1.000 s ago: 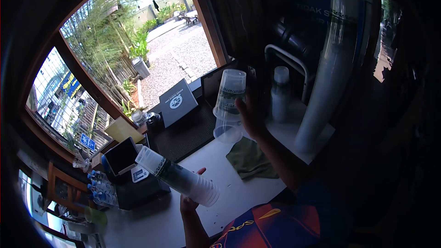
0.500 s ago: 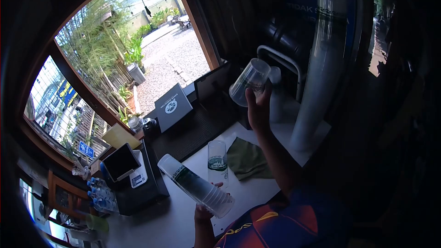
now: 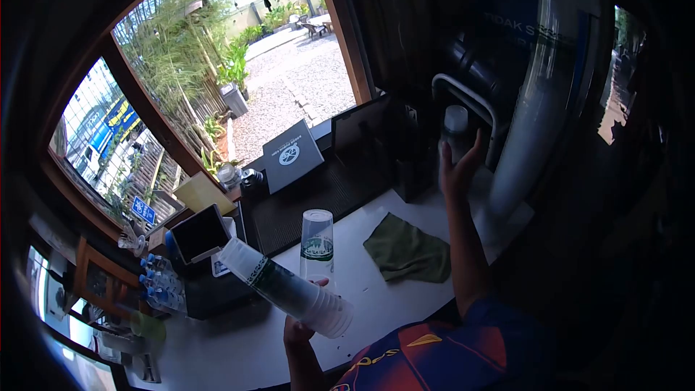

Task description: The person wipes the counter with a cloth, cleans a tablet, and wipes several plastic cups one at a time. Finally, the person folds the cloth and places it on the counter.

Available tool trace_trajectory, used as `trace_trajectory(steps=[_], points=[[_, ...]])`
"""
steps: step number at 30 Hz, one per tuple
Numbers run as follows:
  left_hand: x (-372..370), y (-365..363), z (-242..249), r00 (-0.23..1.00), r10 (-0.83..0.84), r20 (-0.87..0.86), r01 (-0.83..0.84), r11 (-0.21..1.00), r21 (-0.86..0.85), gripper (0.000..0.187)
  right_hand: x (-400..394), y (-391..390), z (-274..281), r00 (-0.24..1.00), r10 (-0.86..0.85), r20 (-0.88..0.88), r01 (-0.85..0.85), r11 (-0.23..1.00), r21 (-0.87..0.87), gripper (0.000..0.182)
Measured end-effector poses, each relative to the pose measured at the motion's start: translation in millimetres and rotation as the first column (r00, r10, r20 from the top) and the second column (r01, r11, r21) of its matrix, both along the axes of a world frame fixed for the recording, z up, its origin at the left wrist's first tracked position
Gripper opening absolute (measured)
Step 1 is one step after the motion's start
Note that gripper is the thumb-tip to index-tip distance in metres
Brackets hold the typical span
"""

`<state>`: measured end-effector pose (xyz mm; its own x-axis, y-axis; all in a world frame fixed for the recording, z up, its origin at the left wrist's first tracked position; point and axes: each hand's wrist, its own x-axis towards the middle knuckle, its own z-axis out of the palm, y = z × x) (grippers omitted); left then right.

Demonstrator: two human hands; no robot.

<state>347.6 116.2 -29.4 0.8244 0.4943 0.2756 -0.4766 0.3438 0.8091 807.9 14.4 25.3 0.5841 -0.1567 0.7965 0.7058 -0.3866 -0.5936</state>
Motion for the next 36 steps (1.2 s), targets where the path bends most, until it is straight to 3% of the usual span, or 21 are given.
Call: trace_trajectory(steps=[1, 2, 3, 4, 5, 7, 8, 11, 14, 19, 21, 22, 24, 25, 26, 27, 28, 29, 32, 34, 36], points=[[0.7, 0.9, 3.5, 1.0, 0.011, -0.026, -0.01, 0.999, 0.04, 0.11, -24.4, 0.3, 7.2, 0.992, 0.127, 0.018, -0.128, 0.986, 0.103, 0.088], [2.0, 1.1, 6.7, 0.998, 0.02, -0.054, -0.016, 0.997, 0.078, 0.113, -53.0, 3.0, 11.3, 0.89, 0.453, -0.052, -0.438, 0.881, 0.18, 0.091], [4.1, 1.3, 9.9, 0.996, 0.026, -0.082, -0.017, 0.993, 0.114, 0.117, -84.4, 7.0, 12.5, 0.682, 0.725, -0.095, -0.682, 0.678, 0.274, 0.093], [6.0, -1.2, 15.8, 0.993, 0.002, -0.118, 0.01, 0.995, 0.102, 0.117, -118.5, 11.3, 9.7, 0.375, 0.913, -0.159, -0.838, 0.408, 0.364, 0.102], [8.8, -1.9, 17.5, 0.988, -0.022, -0.154, 0.04, 0.992, 0.116, 0.116, -142.1, 23.9, -14.0, 0.081, 0.977, -0.195, -0.88, 0.162, 0.447, 0.111], [13.3, -1.6, 13.2, 0.971, -0.074, -0.228, 0.108, 0.984, 0.141, 0.115, -183.4, 36.5, -45.8, -0.469, 0.849, -0.242, -0.8, -0.292, 0.525, 0.112], [16.5, 1.6, 2.5, 0.979, -0.088, -0.186, 0.12, 0.978, 0.17, 0.112, -202.6, 28.0, -29.8, -0.557, 0.791, -0.255, -0.731, -0.321, 0.602, 0.107], [-6.0, -2.8, -7.7, 0.961, 0.057, -0.272, 0.004, 0.976, 0.219, 0.114, -214.8, 40.8, -62.9, -0.39, 0.854, -0.345, -0.794, -0.122, 0.596, 0.099], [-53.1, 2.9, -11.0, 0.937, 0.236, -0.258, -0.205, 0.969, 0.142, 0.113, -213.9, 36.6, -74.5, -0.036, 0.886, -0.462, -0.975, 0.07, 0.21, 0.096], [-111.0, 32.1, 15.1, 0.777, 0.618, -0.115, -0.61, 0.786, 0.101, 0.097, -253.0, 24.5, -105.4, -0.074, 0.853, -0.516, -0.985, -0.143, -0.094, 0.087], [-109.5, 36.6, 18.9, 0.717, 0.689, -0.105, -0.666, 0.722, 0.189, 0.094, -275.8, 21.9, -116.4, -0.15, 0.835, -0.53, -0.982, -0.186, -0.015, 0.085], [-106.3, 37.5, 20.1, 0.689, 0.718, -0.098, -0.686, 0.69, 0.23, 0.092, -282.5, 20.8, -112.4, -0.121, 0.838, -0.533, -0.986, -0.166, -0.036, 0.088], [-94.7, 41.5, 5.7, 0.593, 0.728, -0.343, -0.605, 0.684, 0.406, 0.086, -287.7, 26.0, -113.9, -0.123, 0.823, -0.554, -0.979, -0.193, -0.07, 0.095], [-72.6, 33.7, 9.1, 0.652, 0.718, -0.244, -0.575, 0.678, 0.458, 0.083, -288.1, 27.0, -114.3, -0.116, 0.818, -0.563, -0.977, -0.197, -0.085, 0.099], [-54.2, 23.7, 20.0, 0.604, 0.732, -0.314, -0.475, 0.647, 0.597, 0.084, -287.9, 25.5, -111.8, -0.148, 0.777, -0.612, -0.981, -0.195, -0.01, 0.104], [-42.6, 26.3, 1.3, 0.646, 0.707, -0.288, -0.459, 0.661, 0.593, 0.086, -288.0, 21.4, -108.4, -0.182, 0.732, -0.656, -0.981, -0.184, 0.067, 0.108], [-26.7, 15.7, 16.7, 0.634, 0.663, -0.399, -0.304, 0.688, 0.659, 0.087, -287.9, 17.2, -107.8, -0.22, 0.685, -0.695, -0.975, -0.166, 0.145, 0.113], [-19.3, 16.1, 8.6, 0.65, 0.626, -0.431, -0.169, 0.672, 0.721, 0.091, -286.4, 14.0, -115.8, -0.155, 0.711, -0.686, -0.987, -0.145, 0.073, 0.116], [-0.2, 4.6, -33.8, 0.602, 0.514, -0.612, -0.065, 0.795, 0.604, 0.102, -271.1, 6.6, -143.5, -0.018, 0.772, -0.636, -0.986, -0.118, -0.115, 0.122], [5.2, -1.3, -57.6, 0.607, 0.433, -0.667, -0.066, 0.863, 0.501, 0.108, -260.2, 2.9, -141.9, 0.11, 0.851, -0.514, -0.966, -0.031, -0.258, 0.106], [13.8, -4.0, -69.3, 0.599, 0.536, -0.595, -0.137, 0.801, 0.583, 0.11, -242.4, -1.4, -131.7, 0.273, 0.858, -0.435, -0.909, 0.081, -0.41, 0.093]])
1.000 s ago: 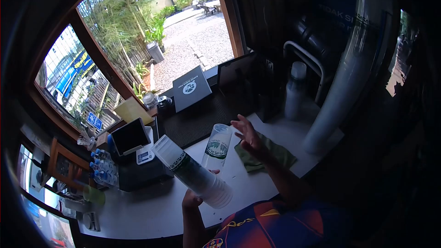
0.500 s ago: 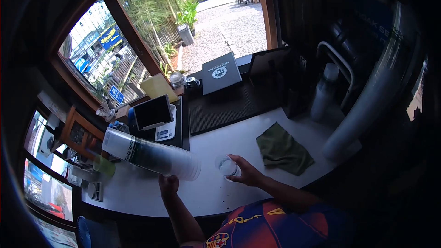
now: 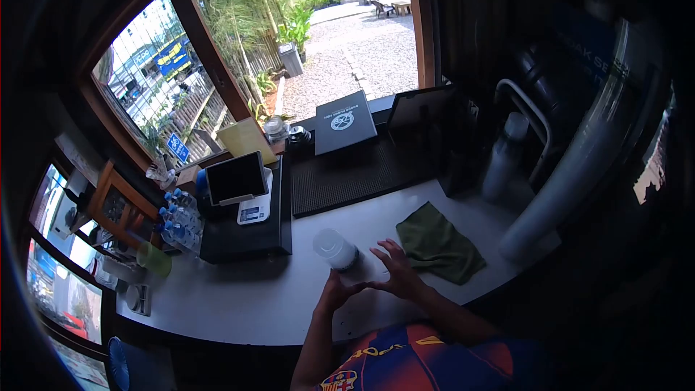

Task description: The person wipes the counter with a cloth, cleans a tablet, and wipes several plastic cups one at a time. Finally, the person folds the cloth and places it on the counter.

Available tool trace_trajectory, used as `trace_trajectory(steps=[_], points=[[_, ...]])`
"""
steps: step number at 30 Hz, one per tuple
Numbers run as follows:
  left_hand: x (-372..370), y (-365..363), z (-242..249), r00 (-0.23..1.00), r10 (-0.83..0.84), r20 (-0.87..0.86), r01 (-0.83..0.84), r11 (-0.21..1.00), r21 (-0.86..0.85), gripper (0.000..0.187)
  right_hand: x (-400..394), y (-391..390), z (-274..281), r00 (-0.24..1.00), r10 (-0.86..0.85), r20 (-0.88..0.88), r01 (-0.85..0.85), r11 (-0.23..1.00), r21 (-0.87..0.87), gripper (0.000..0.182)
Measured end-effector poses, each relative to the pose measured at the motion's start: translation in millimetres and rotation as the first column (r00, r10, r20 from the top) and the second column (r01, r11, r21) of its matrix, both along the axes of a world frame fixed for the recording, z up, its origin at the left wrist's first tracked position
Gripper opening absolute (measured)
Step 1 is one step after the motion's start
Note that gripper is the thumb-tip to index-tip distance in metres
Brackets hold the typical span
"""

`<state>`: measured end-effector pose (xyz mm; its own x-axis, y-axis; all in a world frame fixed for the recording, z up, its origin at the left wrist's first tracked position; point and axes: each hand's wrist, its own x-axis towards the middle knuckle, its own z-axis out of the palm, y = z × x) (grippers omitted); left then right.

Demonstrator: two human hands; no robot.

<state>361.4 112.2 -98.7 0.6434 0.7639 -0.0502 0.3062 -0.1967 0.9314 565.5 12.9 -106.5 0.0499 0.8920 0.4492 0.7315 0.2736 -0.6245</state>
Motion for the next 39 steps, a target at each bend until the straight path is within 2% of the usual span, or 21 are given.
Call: trace_trajectory(steps=[3, 5, 7, 9, 12, 15, 16, 17, 18, 19, 20, 21, 23, 25, 27, 29, 32, 33, 35, 36, 39], points=[[6.1, -8.5, 8.1, 0.997, 0.052, -0.057, -0.049, 0.997, 0.061, 0.113, 30.1, -6.6, 17.6, 0.966, -0.192, 0.174, 0.195, 0.981, 0.004, 0.083], [10.9, -10.4, 3.9, 0.996, 0.086, -0.01, -0.085, 0.994, 0.072, 0.115, 47.3, -9.5, 11.1, 0.825, -0.457, 0.334, 0.514, 0.851, -0.106, 0.077], [10.8, -9.5, 2.1, 0.994, 0.1, -0.036, -0.098, 0.995, 0.031, 0.122, 62.9, -20.1, -4.0, 0.747, -0.522, 0.412, 0.65, 0.702, -0.29, 0.07], [10.1, -6.4, -17.7, 0.993, 0.116, 0.007, -0.114, 0.965, 0.235, 0.122, 75.5, -18.1, -20.6, 0.754, -0.549, 0.361, 0.64, 0.737, -0.215, 0.059], [11.1, -6.7, -28.3, 0.993, 0.083, 0.084, -0.101, 0.965, 0.24, 0.119, 86.2, -12.8, -34.5, 0.854, -0.437, 0.284, 0.506, 0.824, -0.254, 0.049], [8.8, -10.1, -33.2, 0.983, 0.089, 0.159, -0.132, 0.95, 0.284, 0.114, 90.0, 1.9, -56.9, 0.883, -0.47, 0.008, 0.46, 0.86, -0.221, 0.043], [6.6, -11.3, -39.0, 0.978, 0.093, 0.189, -0.147, 0.943, 0.298, 0.111, 89.5, 10.6, -49.6, 0.725, -0.447, -0.524, 0.258, 0.882, -0.395, 0.044], [2.7, -15.1, -37.6, 0.973, 0.108, 0.203, -0.165, 0.942, 0.291, 0.109, 83.6, 16.9, -29.7, 0.526, -0.387, -0.758, 0.137, 0.918, -0.373, 0.043], [-3.9, -20.2, -36.8, 0.969, 0.124, 0.214, -0.183, 0.942, 0.283, 0.106, 76.1, 20.9, -9.9, 0.221, -0.201, -0.954, -0.074, 0.972, -0.222, 0.044], [-11.1, -24.1, -36.5, 0.964, 0.142, 0.225, -0.203, 0.939, 0.276, 0.105, 58.2, 21.6, 22.7, -0.15, -0.037, -0.988, -0.218, 0.976, -0.004, 0.045], [-18.4, -26.1, -41.1, 0.961, 0.155, 0.228, -0.216, 0.937, 0.274, 0.104, 38.0, 21.3, 46.0, -0.096, 0.096, -0.991, -0.238, 0.964, 0.116, 0.048], [-27.3, -29.5, -48.0, 0.959, 0.169, 0.227, -0.229, 0.935, 0.271, 0.104, 28.2, 25.1, 53.1, -0.1, 0.019, -0.995, -0.191, 0.981, 0.038, 0.051], [-46.8, -39.6, -47.7, 0.96, 0.204, 0.19, -0.247, 0.938, 0.242, 0.103, -0.6, 28.2, 58.0, -0.058, 0.15, -0.987, -0.346, 0.924, 0.161, 0.063], [-62.3, -50.0, -32.6, 0.963, 0.24, 0.125, -0.262, 0.945, 0.199, 0.102, -56.2, 32.6, 112.3, 0.491, 0.487, -0.722, -0.478, 0.844, 0.244, 0.082], [-75.9, -48.0, -39.2, 0.975, 0.188, 0.115, -0.206, 0.963, 0.173, 0.104, -99.4, 46.0, 118.6, 0.563, 0.492, -0.664, -0.619, 0.783, 0.054, 0.096], [-94.6, -48.1, -42.0, 0.964, 0.225, 0.141, -0.252, 0.943, 0.216, 0.105, -136.7, 67.7, 99.4, 0.554, 0.661, -0.505, -0.61, 0.736, 0.294, 0.098], [-132.9, -52.6, -48.0, 0.884, 0.406, 0.232, -0.467, 0.779, 0.419, 0.103, -166.6, 81.1, 49.0, 0.462, 0.602, -0.651, -0.708, 0.692, 0.137, 0.099], [-147.4, -50.5, -49.0, 0.878, 0.406, 0.255, -0.477, 0.789, 0.388, 0.101, -176.0, 81.1, 30.9, 0.443, 0.571, -0.691, -0.722, 0.684, 0.103, 0.101], [-175.0, -46.8, -58.3, 0.892, 0.376, 0.252, -0.448, 0.815, 0.367, 0.098, -193.0, 79.6, 1.9, 0.548, 0.577, -0.606, -0.698, 0.715, 0.05, 0.105], [-185.7, -44.8, -60.6, 0.893, 0.382, 0.239, -0.444, 0.837, 0.32, 0.097, -200.3, 79.9, 8.8, 0.582, 0.59, -0.56, -0.693, 0.72, 0.038, 0.103], [-211.2, -37.8, -54.9, 0.894, 0.406, 0.191, -0.44, 0.876, 0.196, 0.092, -237.5, 87.7, 80.2, 0.404, 0.643, -0.651, -0.747, 0.642, 0.171, 0.1]])
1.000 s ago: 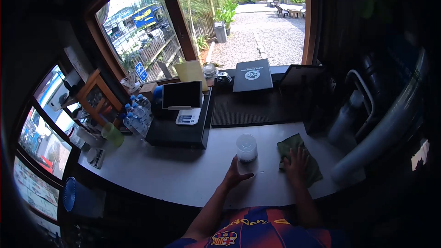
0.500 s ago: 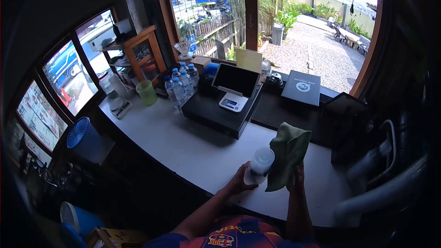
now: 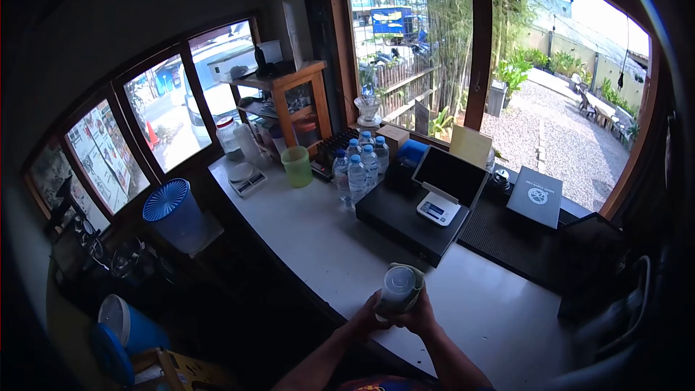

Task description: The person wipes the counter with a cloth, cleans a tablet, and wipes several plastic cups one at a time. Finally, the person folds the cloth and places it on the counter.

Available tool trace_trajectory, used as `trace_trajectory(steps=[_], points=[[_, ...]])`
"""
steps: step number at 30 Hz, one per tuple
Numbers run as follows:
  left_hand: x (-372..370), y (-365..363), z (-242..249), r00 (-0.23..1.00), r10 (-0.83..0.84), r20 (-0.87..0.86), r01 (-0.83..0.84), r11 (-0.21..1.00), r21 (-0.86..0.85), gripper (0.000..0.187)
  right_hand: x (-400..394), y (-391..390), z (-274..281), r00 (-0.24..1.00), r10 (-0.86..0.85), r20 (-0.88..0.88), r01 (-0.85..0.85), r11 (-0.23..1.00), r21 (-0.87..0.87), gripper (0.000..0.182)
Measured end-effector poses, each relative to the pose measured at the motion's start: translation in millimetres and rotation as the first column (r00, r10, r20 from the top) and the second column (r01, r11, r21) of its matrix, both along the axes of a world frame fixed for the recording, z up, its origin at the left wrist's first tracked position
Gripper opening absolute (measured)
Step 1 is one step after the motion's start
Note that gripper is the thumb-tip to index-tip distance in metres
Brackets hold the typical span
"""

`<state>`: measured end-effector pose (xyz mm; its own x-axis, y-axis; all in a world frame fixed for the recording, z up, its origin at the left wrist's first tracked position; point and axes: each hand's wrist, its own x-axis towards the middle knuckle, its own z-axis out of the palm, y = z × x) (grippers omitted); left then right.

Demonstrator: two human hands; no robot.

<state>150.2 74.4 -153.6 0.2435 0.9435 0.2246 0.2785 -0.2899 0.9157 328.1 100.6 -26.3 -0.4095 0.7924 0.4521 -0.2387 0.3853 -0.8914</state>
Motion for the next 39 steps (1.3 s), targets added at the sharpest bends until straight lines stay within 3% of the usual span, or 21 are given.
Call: trace_trajectory(steps=[3, 6, 7, 10, 12, 14, 16, 17, 19, 21, 23, 26, 27, 29, 30, 32, 34, 35, 37, 38, 39], points=[[-16.0, 7.0, 11.3, 0.992, 0.077, -0.098, -0.081, 0.996, -0.031, 0.087, -35.7, 14.9, 41.5, 0.99, -0.137, 0.04, 0.134, 0.989, 0.055, 0.087], [-44.2, 16.0, 36.8, 0.987, 0.127, 0.094, -0.112, 0.982, -0.154, 0.085, -77.2, 31.5, 23.4, 0.979, -0.196, -0.049, 0.2, 0.977, 0.072, 0.086], [-52.4, 12.6, 80.4, 0.989, 0.113, 0.099, -0.098, 0.984, -0.146, 0.085, -93.9, 32.7, 16.5, 0.976, -0.209, -0.066, 0.213, 0.975, 0.06, 0.085], [-99.5, 38.2, 13.2, 0.986, 0.162, -0.043, -0.155, 0.979, 0.134, 0.086, -127.7, 41.7, 3.4, 0.991, -0.133, -0.033, 0.132, 0.991, -0.011, 0.084], [-120.6, 53.4, -1.8, 0.993, 0.096, 0.074, -0.097, 0.995, 0.009, 0.088, -144.0, 51.3, -20.2, 0.991, -0.129, 0.043, 0.129, 0.992, -0.007, 0.083], [-129.1, 39.8, 57.1, 0.984, 0.166, 0.07, -0.158, 0.981, -0.115, 0.086, -162.3, 50.9, 22.5, 0.981, -0.179, -0.081, 0.176, 0.984, -0.04, 0.083], [-141.0, 56.7, 38.3, 0.99, 0.074, 0.118, -0.077, 0.997, 0.022, 0.082, -168.0, 51.9, 74.3, 0.952, -0.288, -0.108, 0.291, 0.956, 0.019, 0.076], [-143.5, 61.1, 45.9, 0.991, 0.068, 0.114, -0.077, 0.994, 0.08, 0.081, -163.3, 54.9, 71.6, 0.882, -0.462, -0.092, 0.471, 0.864, 0.179, 0.071], [-142.9, 80.4, 29.1, 0.989, 0.039, 0.145, -0.06, 0.988, 0.14, 0.087, -144.8, 58.6, 70.9, 0.751, -0.641, -0.161, 0.659, 0.705, 0.262, 0.065], [-136.6, 90.3, 30.1, 0.993, 0.09, 0.078, -0.099, 0.988, 0.118, 0.093, -134.1, 49.0, 77.1, 0.73, -0.652, -0.204, 0.682, 0.711, 0.171, 0.065], [-134.4, 103.8, 23.3, 0.998, 0.061, 0.018, -0.062, 0.997, 0.037, 0.106, -126.9, 33.1, 72.4, 0.762, -0.621, -0.185, 0.646, 0.751, 0.141, 0.068], [-139.6, 118.5, -3.9, 0.993, -0.006, 0.117, -0.022, 0.973, 0.231, 0.119, -113.7, 8.1, 60.5, 0.828, -0.541, -0.148, 0.557, 0.825, 0.094, 0.073], [-143.4, 107.6, -4.5, 0.966, 0.015, 0.258, -0.031, 0.998, 0.061, 0.123, -110.4, 0.0, 56.5, 0.845, -0.53, -0.075, 0.534, 0.844, 0.05, 0.07], [-158.6, 86.8, 17.3, 0.929, 0.104, 0.356, -0.153, 0.982, 0.114, 0.122, -114.5, -10.6, 67.3, 0.9, -0.435, -0.044, 0.43, 0.898, -0.092, 0.067], [-161.9, 66.5, 56.9, 0.909, 0.15, 0.39, -0.21, 0.971, 0.118, 0.119, -121.0, -14.4, 74.9, 0.931, -0.355, -0.088, 0.335, 0.923, -0.188, 0.067], [-157.1, 31.9, 103.1, 0.791, 0.077, 0.606, -0.194, 0.972, 0.131, 0.112, -124.6, -20.1, 61.1, 0.97, -0.241, 0.006, 0.237, 0.947, -0.215, 0.073], [-148.0, 0.2, 134.8, 0.829, -0.006, 0.559, -0.094, 0.984, 0.151, 0.101, -133.6, -24.5, 46.1, 0.978, -0.051, 0.204, 0.079, 0.988, -0.132, 0.08], [-143.3, -12.4, 146.3, 0.844, -0.049, 0.533, -0.042, 0.987, 0.156, 0.096, -139.2, -21.4, 42.1, 0.964, 0.068, 0.256, -0.019, 0.982, -0.188, 0.086], [-134.6, -30.8, 164.0, 0.858, 0.166, 0.486, -0.197, 0.98, 0.013, 0.087, -148.5, -30.4, 55.0, 0.964, 0.266, 0.025, -0.236, 0.893, -0.383, 0.097], [-130.4, -34.3, 170.3, 0.85, 0.269, 0.452, -0.276, 0.96, -0.052, 0.082, -141.9, -27.7, 55.1, 0.951, 0.293, 0.095, -0.247, 0.91, -0.333, 0.098], [-126.4, -33.5, 176.5, 0.794, 0.201, 0.574, -0.239, 0.971, -0.009, 0.077, -136.9, -22.0, 52.1, 0.934, 0.316, 0.164, -0.263, 0.923, -0.28, 0.099]])
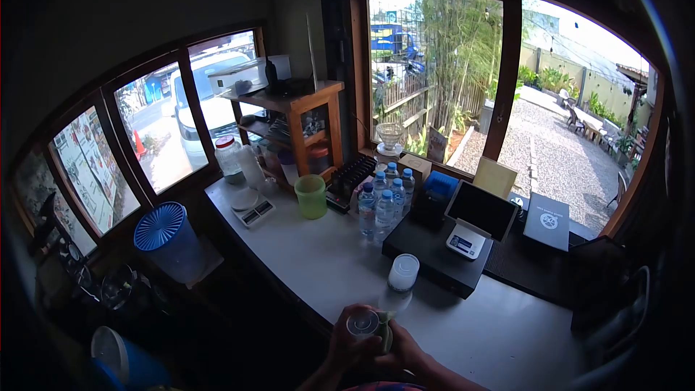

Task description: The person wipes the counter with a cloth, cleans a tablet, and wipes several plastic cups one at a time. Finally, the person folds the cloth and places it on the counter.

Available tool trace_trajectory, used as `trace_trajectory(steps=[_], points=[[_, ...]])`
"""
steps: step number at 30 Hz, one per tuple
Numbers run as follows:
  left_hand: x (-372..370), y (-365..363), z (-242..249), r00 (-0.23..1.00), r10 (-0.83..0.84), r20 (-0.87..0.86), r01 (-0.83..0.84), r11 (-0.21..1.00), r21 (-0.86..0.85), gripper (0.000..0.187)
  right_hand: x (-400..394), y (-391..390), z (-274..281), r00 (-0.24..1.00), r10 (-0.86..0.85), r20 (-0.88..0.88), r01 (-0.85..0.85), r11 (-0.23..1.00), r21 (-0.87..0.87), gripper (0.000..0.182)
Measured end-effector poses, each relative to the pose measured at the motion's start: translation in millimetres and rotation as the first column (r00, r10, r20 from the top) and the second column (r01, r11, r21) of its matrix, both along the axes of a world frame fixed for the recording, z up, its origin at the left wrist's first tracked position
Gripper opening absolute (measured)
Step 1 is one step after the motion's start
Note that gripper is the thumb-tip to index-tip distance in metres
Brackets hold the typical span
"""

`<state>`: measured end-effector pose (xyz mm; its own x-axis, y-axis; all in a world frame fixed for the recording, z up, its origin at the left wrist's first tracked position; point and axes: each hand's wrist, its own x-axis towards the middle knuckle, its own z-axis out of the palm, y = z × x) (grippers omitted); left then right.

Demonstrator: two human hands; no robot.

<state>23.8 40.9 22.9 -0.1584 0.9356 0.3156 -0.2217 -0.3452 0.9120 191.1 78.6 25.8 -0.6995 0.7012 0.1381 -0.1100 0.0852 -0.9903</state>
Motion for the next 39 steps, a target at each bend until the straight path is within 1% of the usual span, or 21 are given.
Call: trace_trajectory(steps=[1, 3, 5, 6, 9, 10, 13, 15, 16, 17, 19, 20, 22, 24, 25, 27, 29, 30, 33, 36, 39], points=[[1.3, 0.3, 10.4, 0.993, -0.074, 0.087, 0.073, 0.997, 0.017, 0.077, 4.0, 7.5, -3.8, 0.998, 0.032, 0.051, -0.036, 0.997, 0.075, 0.1], [1.8, -5.0, 29.7, 0.939, -0.223, 0.263, 0.21, 0.975, 0.075, 0.077, 11.5, 23.5, -32.3, 0.948, 0.312, 0.061, -0.306, 0.948, -0.085, 0.1], [-2.1, -4.7, 25.0, 0.922, -0.339, 0.186, 0.315, 0.938, 0.145, 0.075, 20.0, 34.0, -56.7, 0.819, 0.573, 0.036, -0.549, 0.8, -0.244, 0.101], [1.2, -8.6, 22.4, 0.926, -0.343, 0.154, 0.322, 0.935, 0.149, 0.075, 23.7, 32.7, -51.4, 0.753, 0.658, 0.014, -0.628, 0.724, -0.285, 0.102], [21.5, -15.9, 9.4, 0.961, -0.275, 0.017, 0.272, 0.957, 0.104, 0.074, 35.7, 33.8, -73.0, 0.621, 0.738, -0.263, -0.759, 0.483, -0.435, 0.1], [30.9, -18.1, 6.0, 0.973, -0.228, -0.039, 0.231, 0.969, 0.094, 0.074, 37.9, 27.7, -73.3, 0.689, 0.643, -0.334, -0.717, 0.536, -0.445, 0.093], [53.4, -25.6, 2.2, 0.968, -0.053, -0.246, 0.079, 0.992, 0.097, 0.073, 55.6, 25.4, -50.6, 0.839, 0.511, -0.188, -0.542, 0.75, -0.38, 0.099], [66.1, -30.9, 10.0, 0.914, 0.082, -0.398, -0.056, 0.996, 0.075, 0.073, 67.2, 16.0, -37.0, 0.898, 0.408, -0.166, -0.437, 0.87, -0.227, 0.089], [73.4, -35.1, 18.6, 0.853, 0.124, -0.507, -0.139, 0.99, 0.009, 0.071, 71.1, 11.3, -37.2, 0.925, 0.352, -0.141, -0.371, 0.916, -0.149, 0.085], [77.5, -35.6, 18.0, 0.84, 0.197, -0.505, -0.218, 0.976, 0.018, 0.071, 75.3, 5.1, -38.1, 0.951, 0.285, -0.12, -0.295, 0.953, -0.076, 0.082], [87.7, -32.0, 17.7, 0.805, 0.33, -0.492, -0.357, 0.933, 0.042, 0.07, 86.4, -4.7, -37.9, 0.941, 0.334, -0.048, -0.333, 0.943, 0.019, 0.072], [90.0, -31.7, 28.8, 0.735, 0.413, -0.539, -0.409, 0.903, 0.134, 0.07, 92.0, -7.8, -37.7, 0.937, 0.35, -0.004, -0.349, 0.935, 0.066, 0.067], [98.2, -31.0, 29.8, 0.758, 0.453, -0.469, -0.445, 0.885, 0.136, 0.071, 100.9, -15.8, -38.5, 0.943, 0.331, 0.026, -0.331, 0.931, 0.157, 0.059], [105.5, -31.3, 20.3, 0.78, 0.467, -0.416, -0.456, 0.88, 0.133, 0.072, 111.8, -14.1, -29.2, 0.938, 0.347, -0.019, -0.345, 0.937, 0.056, 0.057], [111.0, -35.0, 15.8, 0.756, 0.392, -0.524, -0.383, 0.914, 0.131, 0.073, 114.8, -15.1, -24.5, 0.932, 0.359, -0.044, -0.359, 0.933, 0.004, 0.056], [117.8, -40.8, 8.9, 0.663, 0.243, -0.708, -0.243, 0.965, 0.104, 0.077, 114.6, -12.4, -29.5, 0.94, 0.311, -0.143, -0.32, 0.946, -0.048, 0.064], [116.2, -50.4, 7.7, 0.712, 0.192, -0.676, -0.212, 0.976, 0.054, 0.082, 111.2, -15.9, -27.0, 0.94, 0.253, -0.229, -0.29, 0.946, -0.147, 0.07], [112.8, -55.3, 8.5, 0.734, 0.166, -0.659, -0.194, 0.98, 0.03, 0.084, 106.7, -15.2, -20.6, 0.919, 0.267, -0.29, -0.312, 0.943, -0.12, 0.077], [98.4, -68.4, 19.6, 0.776, 0.18, -0.604, -0.198, 0.98, 0.038, 0.096, 82.5, -31.8, -31.7, 0.936, 0.2, -0.291, -0.252, 0.956, -0.152, 0.075], [70.8, -82.7, -18.9, 0.793, 0.347, -0.5, -0.325, 0.936, 0.133, 0.107, 60.0, -52.2, -35.2, 0.935, 0.118, -0.335, -0.205, 0.949, -0.239, 0.065], [44.6, -107.9, -44.1, 0.856, 0.261, -0.447, -0.283, 0.959, 0.018, 0.115, 37.3, -74.9, -23.6, 0.935, -0.212, -0.283, 0.01, 0.817, -0.577, 0.054]])
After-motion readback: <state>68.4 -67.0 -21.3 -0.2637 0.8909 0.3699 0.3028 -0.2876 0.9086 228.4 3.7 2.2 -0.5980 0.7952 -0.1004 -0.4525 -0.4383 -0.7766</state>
